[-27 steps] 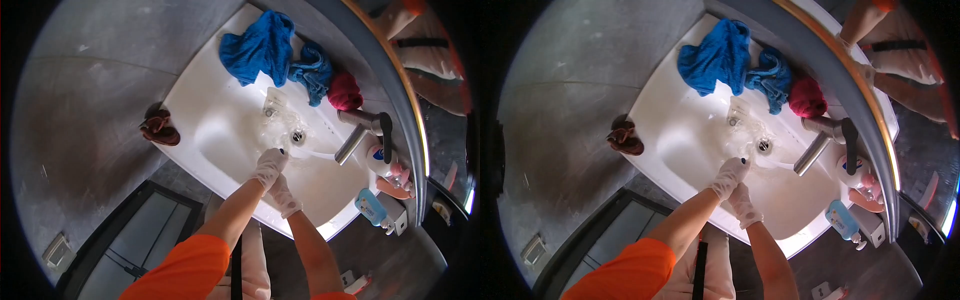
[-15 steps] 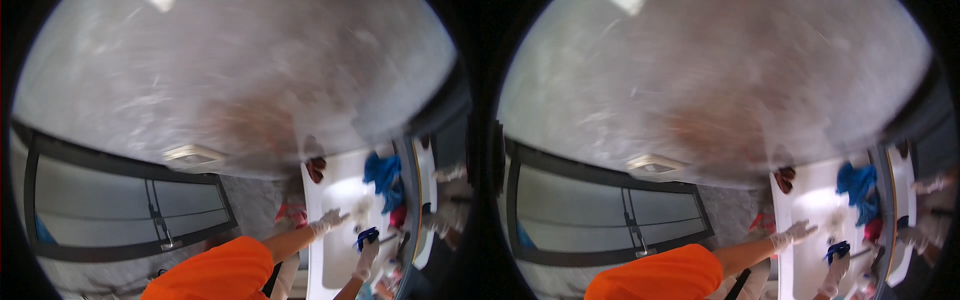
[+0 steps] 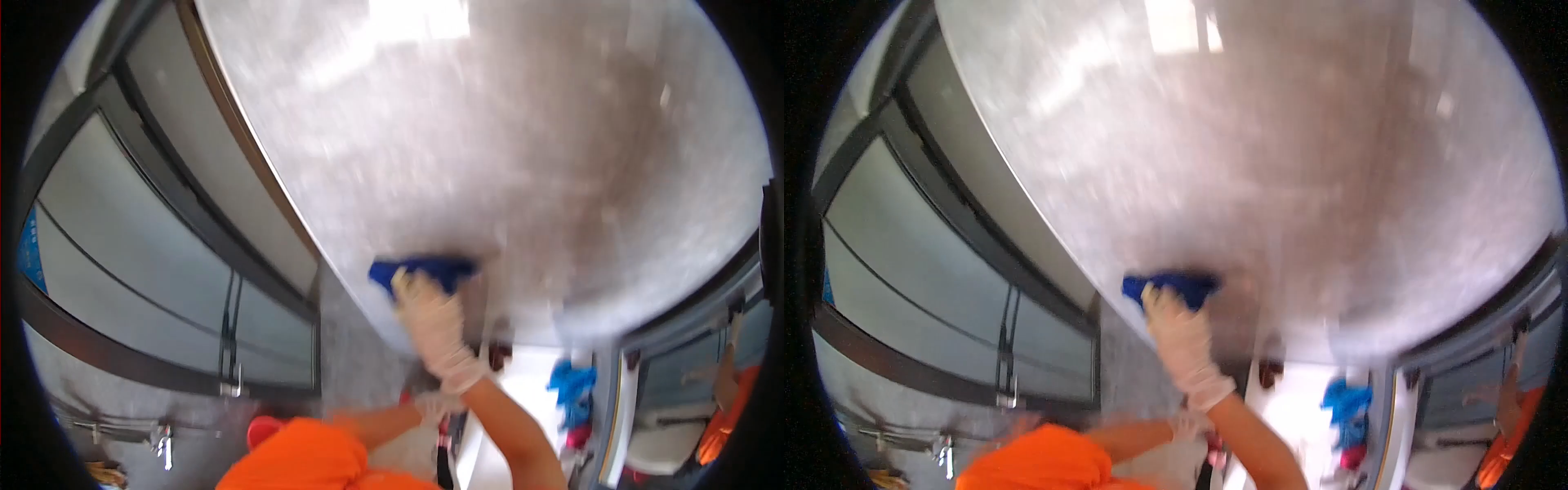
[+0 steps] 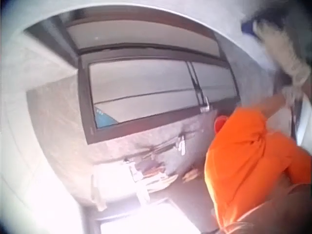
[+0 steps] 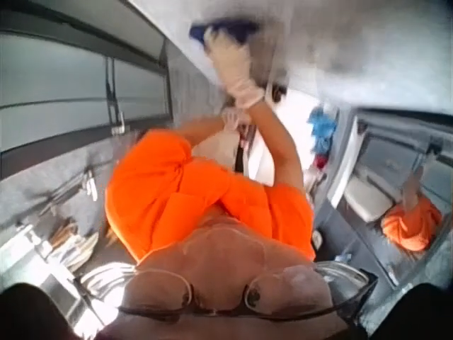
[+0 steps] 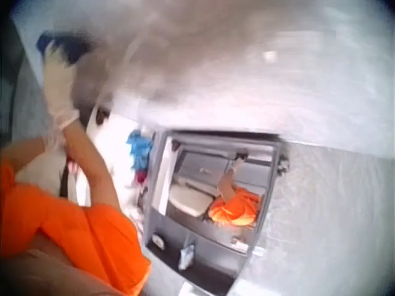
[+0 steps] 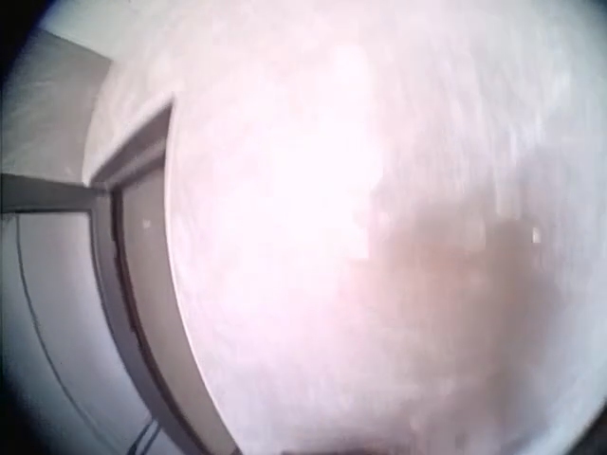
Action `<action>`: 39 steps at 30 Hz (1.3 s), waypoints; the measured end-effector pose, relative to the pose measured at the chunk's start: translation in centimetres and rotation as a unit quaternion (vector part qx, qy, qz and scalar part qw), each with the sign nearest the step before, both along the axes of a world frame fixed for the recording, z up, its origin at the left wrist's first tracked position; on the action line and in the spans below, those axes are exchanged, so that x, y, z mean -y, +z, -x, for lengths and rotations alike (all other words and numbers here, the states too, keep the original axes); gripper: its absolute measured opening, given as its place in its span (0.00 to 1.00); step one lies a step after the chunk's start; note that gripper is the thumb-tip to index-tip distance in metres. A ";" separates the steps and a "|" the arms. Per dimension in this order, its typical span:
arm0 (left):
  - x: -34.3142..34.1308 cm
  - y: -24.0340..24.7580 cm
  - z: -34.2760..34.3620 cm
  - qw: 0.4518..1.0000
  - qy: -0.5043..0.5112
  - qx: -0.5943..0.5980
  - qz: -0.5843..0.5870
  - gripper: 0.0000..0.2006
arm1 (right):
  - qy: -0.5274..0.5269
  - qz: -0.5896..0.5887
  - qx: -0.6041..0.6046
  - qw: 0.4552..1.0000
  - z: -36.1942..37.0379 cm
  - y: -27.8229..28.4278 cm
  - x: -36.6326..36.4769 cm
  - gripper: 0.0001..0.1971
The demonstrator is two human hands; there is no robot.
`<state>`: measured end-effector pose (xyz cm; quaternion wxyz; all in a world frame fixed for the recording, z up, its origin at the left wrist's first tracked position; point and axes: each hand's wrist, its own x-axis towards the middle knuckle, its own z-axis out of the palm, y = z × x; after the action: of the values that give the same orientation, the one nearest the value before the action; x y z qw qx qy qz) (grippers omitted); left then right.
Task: The person is cleaning the bathroom mirror and sink, including wiping the mirror with a cloth and paper towels and then rinsing the cloth in the sink.
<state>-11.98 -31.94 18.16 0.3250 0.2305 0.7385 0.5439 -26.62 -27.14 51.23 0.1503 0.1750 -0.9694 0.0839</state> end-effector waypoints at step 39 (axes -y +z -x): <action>-0.5 14.4 8.1 0.991 0.025 0.131 -0.020 0.12 | 0.222 -0.398 -0.578 0.677 8.6 20.8 -1.3 0.29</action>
<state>-20.11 -31.42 32.56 0.4011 0.1454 0.6836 0.5921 -35.23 -25.81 72.03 0.5741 0.4417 -0.5639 -0.3967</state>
